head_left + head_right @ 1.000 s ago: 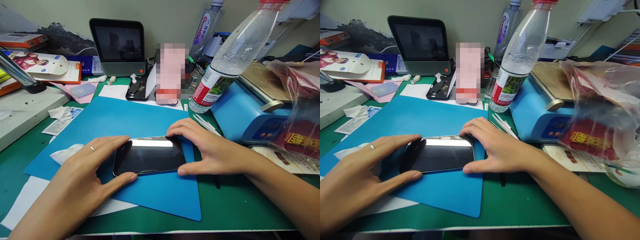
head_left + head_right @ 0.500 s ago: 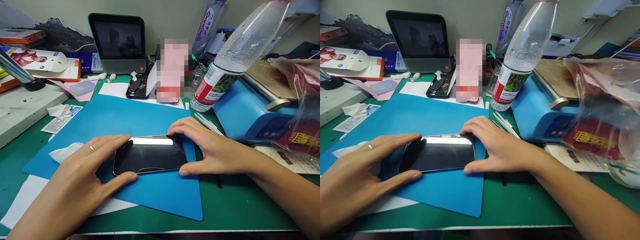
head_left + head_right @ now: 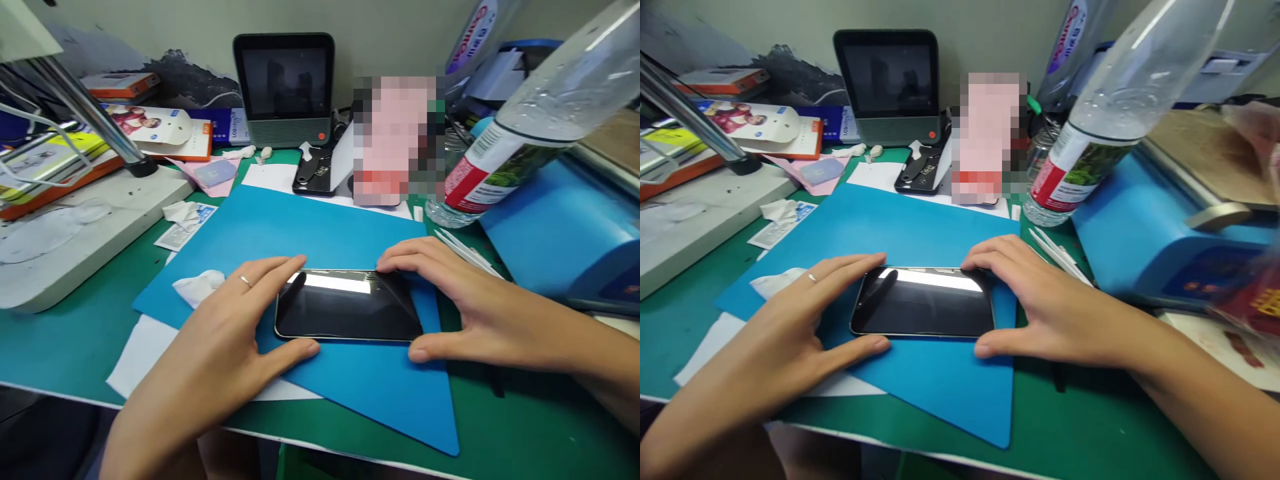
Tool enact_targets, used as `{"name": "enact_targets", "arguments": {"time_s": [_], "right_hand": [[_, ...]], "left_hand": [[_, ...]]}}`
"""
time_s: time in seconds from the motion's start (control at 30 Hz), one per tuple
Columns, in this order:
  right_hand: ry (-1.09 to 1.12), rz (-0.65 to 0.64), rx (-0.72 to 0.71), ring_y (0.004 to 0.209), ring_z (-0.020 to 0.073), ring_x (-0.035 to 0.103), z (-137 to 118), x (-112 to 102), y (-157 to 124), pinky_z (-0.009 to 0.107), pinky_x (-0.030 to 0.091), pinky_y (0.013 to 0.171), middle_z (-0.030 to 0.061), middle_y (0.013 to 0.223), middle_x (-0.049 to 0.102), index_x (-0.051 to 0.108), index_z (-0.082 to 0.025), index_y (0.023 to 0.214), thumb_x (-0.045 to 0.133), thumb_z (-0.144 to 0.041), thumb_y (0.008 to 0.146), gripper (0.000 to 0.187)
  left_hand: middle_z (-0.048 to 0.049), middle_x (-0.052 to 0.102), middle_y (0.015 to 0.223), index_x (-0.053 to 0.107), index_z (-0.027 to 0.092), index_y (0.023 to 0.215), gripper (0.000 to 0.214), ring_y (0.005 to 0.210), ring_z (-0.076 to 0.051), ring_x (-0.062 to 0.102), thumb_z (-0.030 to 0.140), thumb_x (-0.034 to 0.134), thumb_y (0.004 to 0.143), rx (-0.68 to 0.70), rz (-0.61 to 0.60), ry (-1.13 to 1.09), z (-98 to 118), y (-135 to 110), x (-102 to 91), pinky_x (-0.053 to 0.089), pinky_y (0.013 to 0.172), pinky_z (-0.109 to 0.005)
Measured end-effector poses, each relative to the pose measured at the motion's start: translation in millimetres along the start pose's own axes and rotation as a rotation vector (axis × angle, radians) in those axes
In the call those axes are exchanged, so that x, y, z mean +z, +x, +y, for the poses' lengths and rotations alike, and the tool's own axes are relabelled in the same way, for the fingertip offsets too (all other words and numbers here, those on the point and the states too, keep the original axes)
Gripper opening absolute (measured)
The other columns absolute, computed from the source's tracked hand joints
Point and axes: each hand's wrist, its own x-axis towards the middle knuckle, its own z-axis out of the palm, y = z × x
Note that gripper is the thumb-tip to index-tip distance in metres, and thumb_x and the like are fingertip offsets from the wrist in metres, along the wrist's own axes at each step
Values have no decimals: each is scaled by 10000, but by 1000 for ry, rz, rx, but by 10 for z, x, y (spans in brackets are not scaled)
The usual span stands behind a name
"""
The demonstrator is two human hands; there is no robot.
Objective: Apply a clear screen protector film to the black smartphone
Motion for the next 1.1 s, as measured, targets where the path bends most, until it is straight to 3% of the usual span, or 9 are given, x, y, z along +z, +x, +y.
{"name": "enact_targets", "arguments": {"time_s": [0.1,0.27,0.4,0.5,0.6,0.67,0.8,0.93,1.1], "right_hand": [[-10,4,13,1236,378,609,35,4,-2,512,562,995,131,1382,607,594,-283,1375,849,-638,702,803],[32,14,70,1244,374,617,28,-9,15,530,573,1012,107,1382,626,634,-330,1367,772,-589,805,634],[118,2,96,1219,371,638,46,-28,27,562,563,1044,98,1360,641,654,-352,1354,700,-591,864,548],[145,6,90,1241,410,623,86,-36,26,605,560,1039,88,1363,649,651,-398,1365,696,-642,845,577],[147,10,88,1249,429,613,104,-40,24,616,550,1044,80,1358,657,656,-422,1368,661,-694,842,591],[135,6,95,1256,414,608,98,-43,24,594,534,1067,89,1368,648,657,-406,1374,622,-699,869,585],[111,1,91,1286,354,589,86,-43,21,514,500,1105,103,1405,616,633,-384,1400,553,-661,942,540],[114,7,38,1275,328,584,92,-38,22,503,485,1098,101,1389,619,614,-395,1401,511,-648,974,507],[130,-7,59,1298,337,569,83,-45,20,506,456,1131,123,1396,618,632,-344,1400,489,-686,964,572]], "left_hand": [[-2,587,1495,444,373,1538,692,1307,-243,613,541,719,926,-6,-22,-20,17,13,-21,545,1055,-354],[-6,604,1480,495,334,1511,642,1322,-230,600,506,722,936,0,2,-53,2,42,4,522,1087,-330],[-27,550,1533,436,333,1555,690,1380,-269,548,548,683,948,-32,20,-22,70,-43,-75,505,1117,-378],[-17,556,1500,463,377,1514,595,1343,-317,561,575,607,971,-160,212,77,134,-205,-262,534,1065,-444],[-6,653,1268,633,384,1251,323,1141,-304,647,548,580,978,-334,364,164,81,-327,-415,592,824,-396],[-28,672,1176,679,344,1128,284,1072,-309,648,551,580,961,-369,281,162,-26,-339,-426,564,715,-374],[-61,690,1072,694,273,1006,274,1024,-313,629,507,556,966,-381,85,103,-195,-245,-299,508,771,-411],[-23,660,880,661,256,864,221,820,-240,603,399,549,990,-421,116,53,-120,-122,-197,445,708,-374],[-4,682,950,695,263,886,189,777,-193,587,383,585,984,-381,213,-43,51,-32,-155,407,615,-322]]}}
